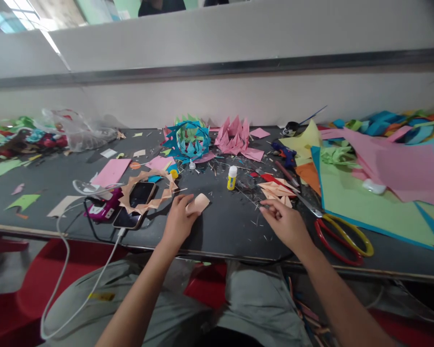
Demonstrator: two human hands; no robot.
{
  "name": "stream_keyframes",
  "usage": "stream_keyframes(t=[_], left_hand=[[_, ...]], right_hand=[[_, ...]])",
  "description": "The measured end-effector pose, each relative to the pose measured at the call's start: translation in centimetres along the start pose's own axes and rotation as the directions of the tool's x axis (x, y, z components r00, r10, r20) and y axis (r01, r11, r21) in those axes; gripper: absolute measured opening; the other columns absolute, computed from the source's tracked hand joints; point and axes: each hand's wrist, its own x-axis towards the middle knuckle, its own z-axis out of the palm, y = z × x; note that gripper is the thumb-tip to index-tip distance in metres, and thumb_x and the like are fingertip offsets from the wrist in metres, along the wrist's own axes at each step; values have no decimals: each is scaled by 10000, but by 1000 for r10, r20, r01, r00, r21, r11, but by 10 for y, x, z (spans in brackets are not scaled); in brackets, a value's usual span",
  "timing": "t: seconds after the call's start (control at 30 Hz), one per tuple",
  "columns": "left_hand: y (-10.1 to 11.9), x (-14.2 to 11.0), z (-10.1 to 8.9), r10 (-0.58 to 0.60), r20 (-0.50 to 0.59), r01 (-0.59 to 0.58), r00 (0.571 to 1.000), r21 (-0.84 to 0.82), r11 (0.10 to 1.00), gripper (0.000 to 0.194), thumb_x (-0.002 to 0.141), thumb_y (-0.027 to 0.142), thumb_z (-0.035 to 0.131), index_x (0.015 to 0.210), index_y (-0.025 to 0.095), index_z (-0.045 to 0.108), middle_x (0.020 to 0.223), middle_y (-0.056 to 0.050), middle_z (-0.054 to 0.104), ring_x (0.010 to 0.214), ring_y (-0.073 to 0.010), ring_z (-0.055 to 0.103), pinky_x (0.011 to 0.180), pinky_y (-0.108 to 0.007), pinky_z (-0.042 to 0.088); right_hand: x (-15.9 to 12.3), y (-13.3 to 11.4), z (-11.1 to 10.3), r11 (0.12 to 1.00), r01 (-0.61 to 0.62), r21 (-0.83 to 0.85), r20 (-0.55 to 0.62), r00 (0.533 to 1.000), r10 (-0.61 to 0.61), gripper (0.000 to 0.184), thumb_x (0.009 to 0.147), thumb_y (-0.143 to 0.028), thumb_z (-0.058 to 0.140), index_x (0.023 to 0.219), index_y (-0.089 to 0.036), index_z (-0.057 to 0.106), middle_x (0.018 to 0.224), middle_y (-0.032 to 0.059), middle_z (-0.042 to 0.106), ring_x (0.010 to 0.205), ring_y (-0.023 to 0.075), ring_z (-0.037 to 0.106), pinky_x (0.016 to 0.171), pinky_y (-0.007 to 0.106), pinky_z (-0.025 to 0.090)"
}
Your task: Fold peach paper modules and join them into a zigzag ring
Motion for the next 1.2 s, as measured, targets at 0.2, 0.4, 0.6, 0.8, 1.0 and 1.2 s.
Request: stream_keyframes(t=[0.2,0.4,0.6,0.8,1.0,1.2], left_hand=[[5,1,-4,104,95,-97,990,-72,993,296,720,238,616,1000,158,562,986,-68,608,918,-194,571,817,-322,449],[6,-4,1,133,107,-130,985,-36,991,278,751,296,599,1002,177,593,956,-61,652,879,-183,600,784,-297,466],[-5,-7,3,255,121,-264,959,60,963,300,772,299,585,1044,175,609,1074,-76,635,1028,-209,565,894,-352,439],[-6,-8,4,292,193,-323,937,153,934,319,801,319,545,1097,206,583,1160,-58,586,1139,-218,489,933,-390,412],[-6,-13,4,286,237,-337,929,218,916,317,860,297,447,1156,226,536,1228,-43,535,1198,-208,426,948,-384,379],[-5,-13,3,264,241,-304,934,152,940,305,850,259,451,1134,201,546,1241,-67,524,1181,-201,441,955,-385,372]], right_hand=[[15,-33,22,983,55,177,253,962,-99,227,795,-366,506,889,-186,607,667,1,573,558,113,499,541,223,392],[74,-65,66,968,181,174,475,846,-244,326,722,-320,624,985,-131,591,934,81,618,753,153,558,685,275,425],[77,-61,79,913,337,228,445,798,-406,283,755,-298,601,990,-141,595,980,80,589,855,164,552,789,305,419],[69,-50,75,861,484,156,482,724,-494,308,773,-301,586,1032,-133,603,1035,101,563,969,200,513,882,341,386],[74,-46,75,784,620,16,516,667,-538,333,795,-338,554,1079,-172,606,1098,104,534,1001,226,472,891,370,371],[68,-51,79,793,606,-59,497,707,-504,205,779,-318,580,925,-219,684,1061,76,561,961,224,462,851,366,375]])
